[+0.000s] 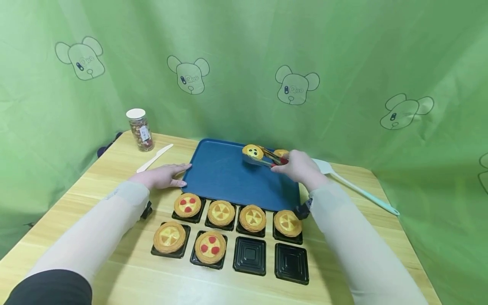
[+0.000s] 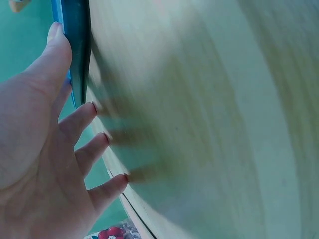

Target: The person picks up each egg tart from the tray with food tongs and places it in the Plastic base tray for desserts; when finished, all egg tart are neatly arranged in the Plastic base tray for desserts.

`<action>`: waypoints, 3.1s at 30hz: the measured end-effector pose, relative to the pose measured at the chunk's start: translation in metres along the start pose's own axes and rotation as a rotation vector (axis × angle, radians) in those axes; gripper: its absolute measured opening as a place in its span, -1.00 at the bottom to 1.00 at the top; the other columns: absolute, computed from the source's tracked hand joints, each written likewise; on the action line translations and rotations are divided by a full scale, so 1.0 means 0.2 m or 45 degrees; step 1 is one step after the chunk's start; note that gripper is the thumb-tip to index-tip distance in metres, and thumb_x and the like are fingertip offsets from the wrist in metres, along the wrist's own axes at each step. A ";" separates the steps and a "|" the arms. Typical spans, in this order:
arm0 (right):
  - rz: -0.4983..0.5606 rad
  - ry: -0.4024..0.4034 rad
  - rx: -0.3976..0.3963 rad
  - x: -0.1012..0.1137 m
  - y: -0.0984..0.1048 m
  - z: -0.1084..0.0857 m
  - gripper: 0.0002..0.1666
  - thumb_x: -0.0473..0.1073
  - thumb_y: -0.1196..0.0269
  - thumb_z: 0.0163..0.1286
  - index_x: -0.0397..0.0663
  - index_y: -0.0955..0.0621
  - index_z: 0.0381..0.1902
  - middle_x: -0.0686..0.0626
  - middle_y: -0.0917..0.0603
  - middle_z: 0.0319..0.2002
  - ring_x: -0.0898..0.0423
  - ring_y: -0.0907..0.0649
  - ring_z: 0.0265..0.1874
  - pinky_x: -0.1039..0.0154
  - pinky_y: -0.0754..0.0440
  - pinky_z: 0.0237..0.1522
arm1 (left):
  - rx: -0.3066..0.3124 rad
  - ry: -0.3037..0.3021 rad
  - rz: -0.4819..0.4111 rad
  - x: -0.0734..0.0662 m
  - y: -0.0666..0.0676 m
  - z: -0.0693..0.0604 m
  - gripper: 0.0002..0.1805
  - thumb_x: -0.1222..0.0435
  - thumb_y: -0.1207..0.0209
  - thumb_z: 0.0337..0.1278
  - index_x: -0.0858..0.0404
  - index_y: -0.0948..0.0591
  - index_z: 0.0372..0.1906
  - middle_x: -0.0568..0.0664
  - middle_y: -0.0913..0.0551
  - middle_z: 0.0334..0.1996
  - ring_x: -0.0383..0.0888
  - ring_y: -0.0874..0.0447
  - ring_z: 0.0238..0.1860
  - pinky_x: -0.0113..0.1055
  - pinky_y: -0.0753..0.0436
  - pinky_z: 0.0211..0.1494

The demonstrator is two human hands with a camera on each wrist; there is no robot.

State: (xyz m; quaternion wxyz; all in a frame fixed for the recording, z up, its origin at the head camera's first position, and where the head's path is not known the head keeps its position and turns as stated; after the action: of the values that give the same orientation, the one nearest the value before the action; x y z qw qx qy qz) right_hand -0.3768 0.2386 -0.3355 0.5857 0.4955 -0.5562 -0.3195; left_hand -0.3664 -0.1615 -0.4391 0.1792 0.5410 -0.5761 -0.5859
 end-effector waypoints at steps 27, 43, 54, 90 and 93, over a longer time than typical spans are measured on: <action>0.057 0.137 -0.018 0.00 -0.07 -1.21 -0.27 0.25 -0.42 0.15 0.03 -0.64 0.21 0.23 -0.60 -0.41 0.31 -0.26 -0.65 0.39 -0.25 -0.69 | 0.014 -0.022 -0.017 -0.03 -0.02 0.00 -0.13 0.01 -0.13 0.38 0.15 0.03 0.59 0.24 0.06 0.54 0.24 0.10 0.51 0.09 0.08 0.52; -0.037 -0.031 0.103 -0.06 -0.41 -1.25 -0.18 0.38 -0.43 0.02 0.04 -0.68 0.15 0.16 -0.67 -0.31 0.24 -0.50 -0.47 0.33 -0.44 -0.48 | 0.016 -0.020 -0.038 -0.01 -0.01 0.00 -0.12 0.00 -0.13 0.38 0.13 0.04 0.60 0.22 0.08 0.55 0.24 0.11 0.51 0.09 0.09 0.52; -0.031 -0.027 0.085 -0.05 -0.42 -1.24 -0.16 0.40 -0.44 -0.01 0.03 -0.69 0.13 -0.06 -0.74 -0.05 0.11 -0.71 -0.19 0.07 -0.71 -0.19 | 0.011 -0.023 -0.032 -0.03 0.01 -0.04 -0.14 0.05 -0.13 0.39 0.18 0.03 0.59 0.26 0.08 0.54 0.28 0.11 0.50 0.12 0.10 0.51; 0.181 0.051 -0.320 -0.26 0.16 -0.83 -0.19 0.15 -0.39 0.27 -0.35 -0.52 0.25 -0.11 -0.71 -0.29 0.11 -0.60 -0.51 0.26 -0.59 -0.58 | 0.006 -0.026 -0.063 -0.04 -0.01 -0.02 -0.13 0.05 -0.16 0.37 0.19 0.01 0.58 0.27 0.06 0.53 0.28 0.10 0.50 0.12 0.08 0.51; 0.179 0.008 -0.335 -0.33 0.18 -0.66 -0.09 0.27 -0.34 0.27 -0.38 -0.50 0.26 -0.25 -0.71 -0.18 -0.01 -0.66 -0.36 0.24 -0.63 -0.44 | 0.003 -0.033 -0.055 -0.04 -0.01 -0.02 -0.13 0.05 -0.16 0.37 0.20 0.01 0.58 0.28 0.06 0.53 0.27 0.09 0.50 0.11 0.07 0.51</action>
State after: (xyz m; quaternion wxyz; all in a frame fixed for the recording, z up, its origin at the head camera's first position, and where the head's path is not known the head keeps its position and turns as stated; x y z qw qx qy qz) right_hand -0.2665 0.3405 -0.3103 0.6683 0.3752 -0.5410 -0.3463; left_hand -0.3598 -0.1572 -0.4361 0.1584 0.5460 -0.5672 -0.5959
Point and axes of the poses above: each hand's wrist, its own z-axis towards the middle knuckle, its own y-axis out of the back of the hand, x = y × z, the point moved 4 cm from there along z, towards the middle knuckle
